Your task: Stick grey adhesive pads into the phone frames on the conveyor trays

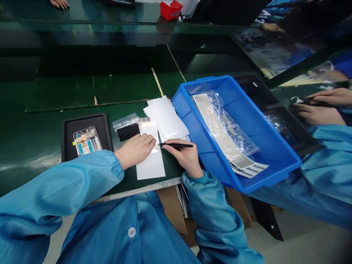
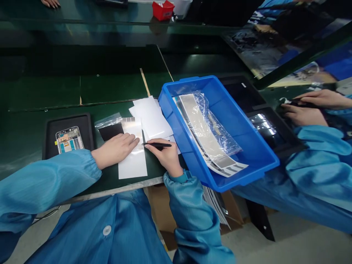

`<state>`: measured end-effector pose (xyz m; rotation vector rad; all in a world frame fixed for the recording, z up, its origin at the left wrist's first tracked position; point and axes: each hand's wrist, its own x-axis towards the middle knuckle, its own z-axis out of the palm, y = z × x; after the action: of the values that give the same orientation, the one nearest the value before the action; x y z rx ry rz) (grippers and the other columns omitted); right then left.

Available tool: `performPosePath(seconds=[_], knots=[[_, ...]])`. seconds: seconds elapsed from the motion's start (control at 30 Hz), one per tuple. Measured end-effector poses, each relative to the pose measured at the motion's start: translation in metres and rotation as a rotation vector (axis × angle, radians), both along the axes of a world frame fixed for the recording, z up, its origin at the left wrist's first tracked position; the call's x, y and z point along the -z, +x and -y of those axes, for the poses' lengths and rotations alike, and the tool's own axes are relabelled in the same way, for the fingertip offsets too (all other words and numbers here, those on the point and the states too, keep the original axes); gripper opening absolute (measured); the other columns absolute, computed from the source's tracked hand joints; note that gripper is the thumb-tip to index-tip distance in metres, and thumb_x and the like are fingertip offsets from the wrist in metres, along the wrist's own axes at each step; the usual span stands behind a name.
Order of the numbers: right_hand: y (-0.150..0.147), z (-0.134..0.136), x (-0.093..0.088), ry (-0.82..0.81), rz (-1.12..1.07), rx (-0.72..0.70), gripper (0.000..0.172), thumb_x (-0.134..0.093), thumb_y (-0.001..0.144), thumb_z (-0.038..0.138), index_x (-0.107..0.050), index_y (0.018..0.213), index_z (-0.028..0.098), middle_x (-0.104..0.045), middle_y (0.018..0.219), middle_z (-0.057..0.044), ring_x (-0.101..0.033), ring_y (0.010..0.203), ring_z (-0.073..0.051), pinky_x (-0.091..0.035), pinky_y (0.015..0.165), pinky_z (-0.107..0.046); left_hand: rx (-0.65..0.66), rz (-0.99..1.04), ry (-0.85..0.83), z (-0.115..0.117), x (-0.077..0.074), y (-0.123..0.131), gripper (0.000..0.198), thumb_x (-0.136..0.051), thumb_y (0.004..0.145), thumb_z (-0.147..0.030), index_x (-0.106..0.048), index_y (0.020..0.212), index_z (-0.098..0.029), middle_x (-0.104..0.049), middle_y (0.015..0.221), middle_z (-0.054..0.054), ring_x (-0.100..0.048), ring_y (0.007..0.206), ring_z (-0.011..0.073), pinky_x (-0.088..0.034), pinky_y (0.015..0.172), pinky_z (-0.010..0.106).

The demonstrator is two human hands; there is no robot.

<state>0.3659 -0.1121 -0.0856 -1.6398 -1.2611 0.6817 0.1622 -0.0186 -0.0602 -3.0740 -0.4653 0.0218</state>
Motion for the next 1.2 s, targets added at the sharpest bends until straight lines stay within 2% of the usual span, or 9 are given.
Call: performPosePath(seconds=[0.47,0.7,0.77,0.83,0.97,1.07,1.2], knots=[[0.001,-0.001,0.003,0.021,0.006,-0.019,0.023,-0.08,0.076,0.041,-0.077,0.083,0.02,-0.079,0.088,-0.007,-0.073,0.084,-0.025,-0.059,0.085,-0.041,-0.005,-0.019,-0.005,0.0,-0.004,0.004,0.031,-0.031,0.101,-0.01,-0.055,0.12,-0.008,-0.062,0.111,0.015,-0.06,0.098,0.0251,-0.046,0.081,0.037],[0.001,0.002,-0.003,0.035,-0.093,0.039,0.016,-0.083,0.074,0.035,-0.077,0.079,0.021,-0.079,0.084,-0.005,-0.074,0.081,-0.023,-0.06,0.081,-0.038,-0.014,-0.008,-0.07,-0.003,-0.002,0.005,0.033,-0.033,0.099,-0.008,-0.056,0.123,-0.006,-0.063,0.113,0.017,-0.062,0.102,0.0273,-0.048,0.082,0.039],[0.0,0.004,-0.01,0.067,-0.117,0.076,0.014,-0.083,0.073,0.033,-0.077,0.078,0.021,-0.078,0.082,-0.005,-0.073,0.079,-0.023,-0.06,0.077,-0.037,-0.048,0.006,-0.164,-0.007,-0.006,0.004,0.034,-0.037,0.098,-0.007,-0.056,0.126,-0.007,-0.064,0.115,0.017,-0.063,0.103,0.0263,-0.049,0.084,0.038],[-0.004,0.006,-0.018,0.097,-0.128,0.091,0.012,-0.084,0.073,0.031,-0.077,0.079,0.022,-0.078,0.083,-0.004,-0.073,0.079,-0.023,-0.061,0.075,-0.037,-0.109,0.076,-0.333,-0.012,-0.013,0.0,0.033,-0.039,0.099,-0.009,-0.058,0.126,-0.01,-0.067,0.114,0.014,-0.065,0.103,0.0239,-0.05,0.086,0.035],[-0.02,0.004,-0.036,0.136,-0.139,0.062,0.011,-0.084,0.072,0.03,-0.077,0.077,0.023,-0.078,0.081,-0.004,-0.073,0.077,-0.023,-0.061,0.074,-0.038,-0.234,0.337,-0.666,-0.017,-0.034,-0.015,0.026,-0.053,0.099,-0.03,-0.067,0.114,-0.016,-0.072,0.107,0.007,-0.067,0.098,0.0194,-0.051,0.085,0.031],[-0.033,-0.001,-0.043,0.147,-0.149,0.03,0.01,-0.085,0.071,0.029,-0.077,0.076,0.024,-0.078,0.08,-0.004,-0.073,0.076,-0.023,-0.061,0.073,-0.038,-0.252,0.438,-0.778,-0.015,-0.046,-0.029,0.017,-0.064,0.091,-0.031,-0.072,0.098,-0.018,-0.073,0.096,0.003,-0.066,0.09,0.0176,-0.05,0.08,0.028],[-0.049,-0.01,-0.043,0.14,-0.178,-0.005,0.013,-0.085,0.071,0.031,-0.078,0.079,0.024,-0.078,0.083,-0.005,-0.074,0.078,-0.024,-0.062,0.076,-0.038,-0.3,0.497,-0.822,-0.012,-0.05,-0.049,0.012,-0.062,0.09,-0.021,-0.073,0.085,-0.018,-0.072,0.09,0.002,-0.065,0.084,0.0158,-0.048,0.078,0.027]])
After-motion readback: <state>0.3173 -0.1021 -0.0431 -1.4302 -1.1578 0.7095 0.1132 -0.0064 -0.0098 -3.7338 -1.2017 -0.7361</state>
